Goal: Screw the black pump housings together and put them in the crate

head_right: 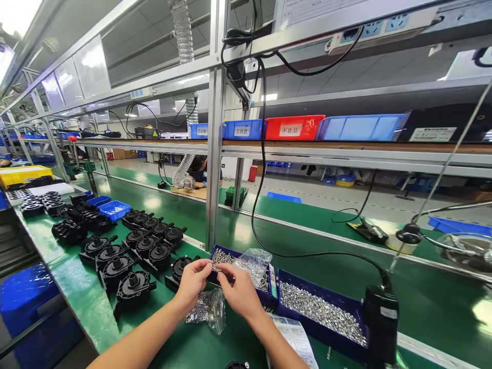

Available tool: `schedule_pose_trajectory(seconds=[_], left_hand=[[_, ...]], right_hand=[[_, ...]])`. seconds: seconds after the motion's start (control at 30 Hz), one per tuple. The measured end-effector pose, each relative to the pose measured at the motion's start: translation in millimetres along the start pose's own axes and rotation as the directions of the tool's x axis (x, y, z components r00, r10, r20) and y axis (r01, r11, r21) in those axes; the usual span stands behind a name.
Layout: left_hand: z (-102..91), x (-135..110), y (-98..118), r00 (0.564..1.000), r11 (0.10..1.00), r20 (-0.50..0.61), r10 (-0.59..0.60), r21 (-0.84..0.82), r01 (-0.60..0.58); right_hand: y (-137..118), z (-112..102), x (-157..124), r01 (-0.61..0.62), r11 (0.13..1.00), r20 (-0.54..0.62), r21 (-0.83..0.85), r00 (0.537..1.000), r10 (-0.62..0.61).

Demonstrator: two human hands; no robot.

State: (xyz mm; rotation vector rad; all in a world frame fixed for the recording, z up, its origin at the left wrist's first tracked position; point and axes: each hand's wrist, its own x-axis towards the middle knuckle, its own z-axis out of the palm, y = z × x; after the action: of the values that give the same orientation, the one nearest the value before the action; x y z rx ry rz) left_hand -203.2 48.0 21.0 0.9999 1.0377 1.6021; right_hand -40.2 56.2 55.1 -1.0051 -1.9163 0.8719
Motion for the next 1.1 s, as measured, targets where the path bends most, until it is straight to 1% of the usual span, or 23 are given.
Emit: schedule_pose_trajectory(seconds=[0.07, 0.13, 0.2, 0.27, 0.37, 0.5, 0.57, 0.63, 0.67, 0.7, 0.73, 0.77, 0.8, 0.83, 0.87, 0.9, 0.93, 0.97, 1.03, 1.07, 1.1], left_hand=[[-0.9, 2, -2, 0.998, 0.998, 0.002, -0.056, -0.023, 0.056], [-1.0, 3, -3, 0.997, 0.996, 0.010, -0.082, -0.033, 0.082], [-0.2, 1, -3, 0.997, 0.997, 0.012, -0.075, -0.026, 0.075], [0.7, -1, -2, 0.999, 0.999, 0.007, -0.043, -0.003, 0.043], [1.5, -3, -2, 0.999, 0.998, 0.004, 0.040, 0.046, -0.041], [-0.3, -4, 0, 0.985, 0.978, 0.039, 0.167, 0.119, -0.170], [-2.0, -5, 2, 0.960, 0.942, 0.083, 0.269, 0.187, -0.280], [-3.3, -6, 5, 0.909, 0.872, 0.156, 0.386, 0.260, -0.415], [-3.6, -6, 6, 0.885, 0.838, 0.189, 0.425, 0.286, -0.464], [-3.6, -6, 6, 0.874, 0.822, 0.205, 0.441, 0.299, -0.485], [-3.3, -6, 6, 0.885, 0.837, 0.195, 0.424, 0.289, -0.465], [-2.6, -6, 5, 0.918, 0.885, 0.161, 0.362, 0.250, -0.392], [-1.6, -6, 3, 0.959, 0.943, 0.123, 0.255, 0.186, -0.274], [-0.4, -5, -1, 0.988, 0.986, 0.098, 0.120, 0.107, -0.131], [1.0, -5, -4, 0.995, 0.999, 0.096, -0.022, 0.031, 0.019], [2.6, -5, -9, 0.980, 0.987, 0.123, -0.155, -0.024, 0.159], [4.5, -5, -13, 0.950, 0.959, 0.164, -0.265, -0.052, 0.277], [6.5, -6, -18, 0.914, 0.929, 0.211, -0.347, -0.055, 0.366], [10.8, -8, -26, 0.845, 0.869, 0.284, -0.453, -0.068, 0.489], [12.7, -10, -29, 0.819, 0.840, 0.305, -0.487, -0.095, 0.535], [14.2, -11, -32, 0.804, 0.816, 0.316, -0.504, -0.133, 0.563]], right_hand=[[0, 2, 0, -0.019, 1.000, -0.025, 0.022, 1.000, 0.019], [0, 3, -1, -0.024, 0.999, -0.026, 0.047, 0.999, 0.026], [-1, 3, -1, -0.027, 0.997, -0.026, 0.069, 0.999, 0.029], [-1, 3, -1, -0.032, 0.996, -0.029, 0.087, 0.999, 0.035], [-1, 3, -1, -0.042, 0.992, -0.037, 0.115, 0.998, 0.046], [2, 6, 1, -0.062, 0.981, -0.045, 0.182, 0.996, 0.071], [5, 8, 2, -0.075, 0.969, -0.022, 0.235, 0.996, 0.082], [9, 9, 4, -0.091, 0.955, 0.016, 0.283, 0.996, 0.090], [11, 9, 4, -0.098, 0.950, 0.036, 0.296, 0.995, 0.092], [13, 8, 5, -0.103, 0.948, 0.050, 0.301, 0.994, 0.093], [15, 7, 5, -0.106, 0.949, 0.058, 0.297, 0.994, 0.093], [16, 5, 6, -0.105, 0.953, 0.058, 0.283, 0.994, 0.092], [17, 3, 6, -0.101, 0.960, 0.049, 0.260, 0.995, 0.091], [16, 0, 7, -0.094, 0.969, 0.033, 0.227, 0.996, 0.089], [15, -3, 8, -0.082, 0.979, 0.010, 0.186, 0.997, 0.082], [12, -6, 9, -0.065, 0.989, -0.012, 0.135, 0.998, 0.068], [7, -7, 11, -0.042, 0.996, -0.029, 0.076, 0.999, 0.044], [1, -7, 14, -0.011, 1.000, -0.033, 0.012, 0.999, 0.011], [-15, -2, 21, 0.080, 0.989, 0.018, -0.126, 0.997, -0.078], [-24, 4, 25, 0.139, 0.971, 0.076, -0.193, 0.989, -0.126], [-32, 12, 29, 0.202, 0.945, 0.149, -0.256, 0.975, -0.168]])
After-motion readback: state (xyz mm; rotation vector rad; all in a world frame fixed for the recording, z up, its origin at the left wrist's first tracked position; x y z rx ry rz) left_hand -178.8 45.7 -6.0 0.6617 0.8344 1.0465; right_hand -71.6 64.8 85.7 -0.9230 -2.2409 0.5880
